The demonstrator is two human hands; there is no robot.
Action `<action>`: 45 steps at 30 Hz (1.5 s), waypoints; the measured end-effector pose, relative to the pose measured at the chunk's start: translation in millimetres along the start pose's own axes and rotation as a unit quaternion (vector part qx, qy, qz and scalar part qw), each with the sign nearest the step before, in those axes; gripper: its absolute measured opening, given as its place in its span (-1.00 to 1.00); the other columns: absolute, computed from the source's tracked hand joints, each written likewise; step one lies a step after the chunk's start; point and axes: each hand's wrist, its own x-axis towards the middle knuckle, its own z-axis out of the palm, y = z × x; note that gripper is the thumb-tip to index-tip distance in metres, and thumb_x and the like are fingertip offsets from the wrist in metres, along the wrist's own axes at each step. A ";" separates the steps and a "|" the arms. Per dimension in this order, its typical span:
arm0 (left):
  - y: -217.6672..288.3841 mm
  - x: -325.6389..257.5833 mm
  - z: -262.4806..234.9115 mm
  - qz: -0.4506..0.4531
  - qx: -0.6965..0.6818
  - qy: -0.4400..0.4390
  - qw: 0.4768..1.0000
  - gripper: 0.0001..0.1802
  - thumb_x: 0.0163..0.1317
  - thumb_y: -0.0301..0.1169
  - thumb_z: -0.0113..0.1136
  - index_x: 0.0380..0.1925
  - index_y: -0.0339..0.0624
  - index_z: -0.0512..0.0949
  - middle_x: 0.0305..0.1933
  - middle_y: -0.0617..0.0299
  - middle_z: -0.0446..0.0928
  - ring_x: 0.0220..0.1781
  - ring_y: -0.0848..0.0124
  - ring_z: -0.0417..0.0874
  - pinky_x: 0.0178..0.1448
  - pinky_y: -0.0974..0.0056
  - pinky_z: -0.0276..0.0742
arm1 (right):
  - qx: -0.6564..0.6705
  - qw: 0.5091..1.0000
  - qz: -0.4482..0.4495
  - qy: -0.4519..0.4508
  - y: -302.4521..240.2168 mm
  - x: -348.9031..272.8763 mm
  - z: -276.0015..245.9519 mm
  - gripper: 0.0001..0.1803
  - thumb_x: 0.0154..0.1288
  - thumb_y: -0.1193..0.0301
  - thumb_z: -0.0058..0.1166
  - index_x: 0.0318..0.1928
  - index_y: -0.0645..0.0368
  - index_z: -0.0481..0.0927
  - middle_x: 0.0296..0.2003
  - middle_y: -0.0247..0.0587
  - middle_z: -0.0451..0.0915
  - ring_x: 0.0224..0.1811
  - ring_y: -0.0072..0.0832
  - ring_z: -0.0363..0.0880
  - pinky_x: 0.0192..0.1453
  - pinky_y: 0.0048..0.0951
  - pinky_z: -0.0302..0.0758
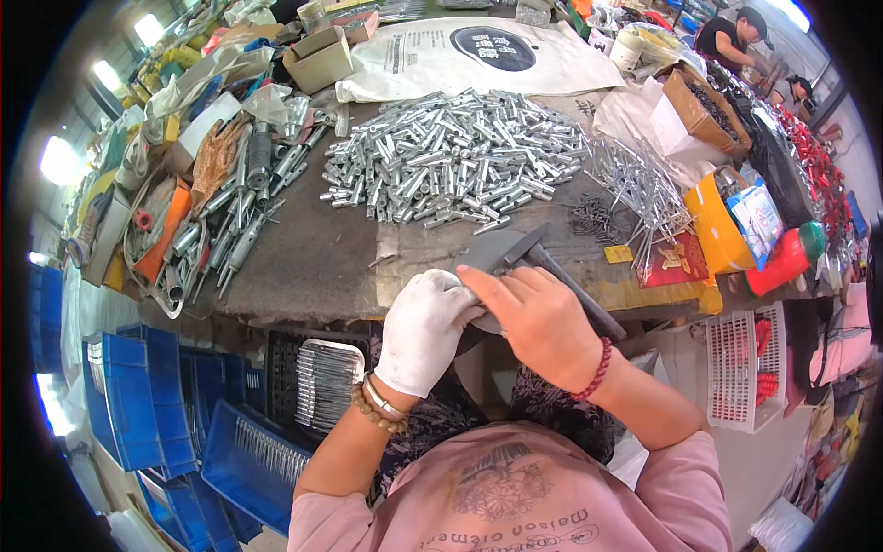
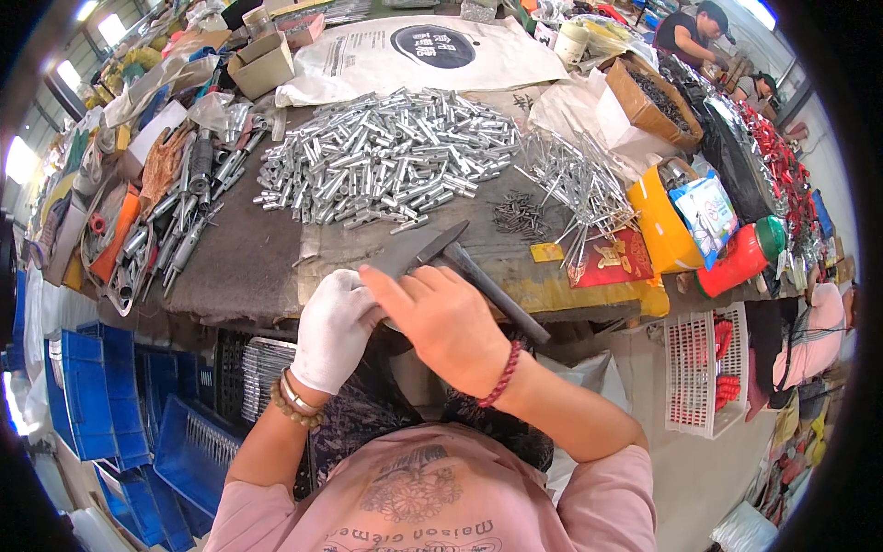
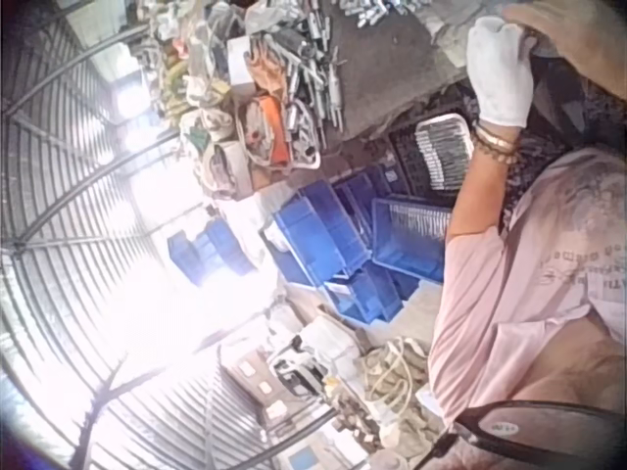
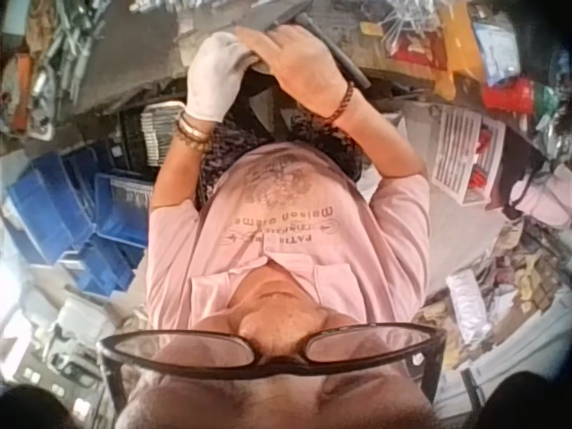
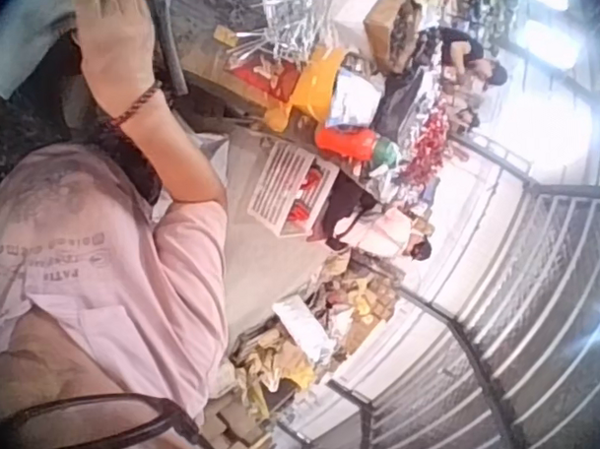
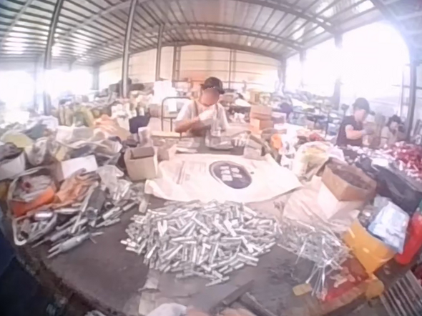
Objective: The person assembles metal components by fitting pins into metal pieces, hammering them together on a round metal plate, and placing the assembled parts into a metal tray.
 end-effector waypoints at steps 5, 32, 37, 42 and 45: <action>1.7 -0.8 -4.7 -0.009 -0.005 -0.019 1.000 -0.79 0.11 -0.40 0.52 -0.23 -0.09 0.75 -0.21 0.15 0.61 -0.10 0.08 0.65 0.00 0.05 0.60 | -0.032 0.994 0.091 0.048 28.1 -23.3 -23.8 -0.32 0.08 0.56 0.34 0.31 0.08 0.61 -0.17 -0.19 0.67 -0.04 -0.17 0.65 0.13 -0.15 0.59; -3.5 -0.9 -7.6 0.004 -0.046 -0.019 0.999 -0.83 0.19 -0.37 0.48 -0.20 -0.02 0.80 -0.23 0.18 0.63 -0.12 0.12 0.66 0.00 0.10 0.60 | -0.043 0.991 0.125 -0.017 13.4 -34.8 -31.1 -0.52 0.06 0.57 0.37 0.07 0.06 0.75 -0.09 -0.22 0.55 0.05 -0.16 0.59 0.11 -0.10 0.55; 0.3 -4.3 -9.7 0.001 -0.030 -0.029 0.999 -0.76 0.13 -0.46 0.52 -0.16 -0.10 0.81 -0.14 0.18 0.66 -0.05 0.16 0.68 0.06 0.14 0.61 | 0.015 0.980 0.194 -0.053 -11.0 -54.8 -31.5 -0.65 0.05 0.51 0.44 -0.12 0.09 0.65 -0.23 -0.19 0.59 -0.12 -0.14 0.67 -0.08 -0.10 0.59; 16.6 -11.7 -3.4 -0.012 -0.010 0.057 0.998 -0.58 0.15 -0.46 0.51 0.06 -0.09 0.76 -0.05 0.11 0.68 -0.01 0.11 0.68 0.12 0.12 0.62 | 0.293 0.890 0.322 -0.133 -15.6 -59.4 -25.9 -0.73 0.20 0.57 0.36 -0.07 0.24 0.70 -0.34 -0.08 0.75 -0.36 -0.22 0.73 -0.19 -0.26 0.63; 26.7 -40.8 11.5 -0.076 -0.038 0.105 0.991 -0.46 0.29 -0.49 0.43 0.30 -0.07 0.65 -0.11 0.10 0.70 -0.11 0.19 0.71 0.07 0.18 0.66 | 0.396 0.806 0.411 -0.158 -24.0 -58.0 -24.7 -0.76 0.29 0.57 0.34 -0.03 0.25 0.70 -0.38 -0.16 0.75 -0.40 -0.52 0.65 -0.23 -0.37 0.61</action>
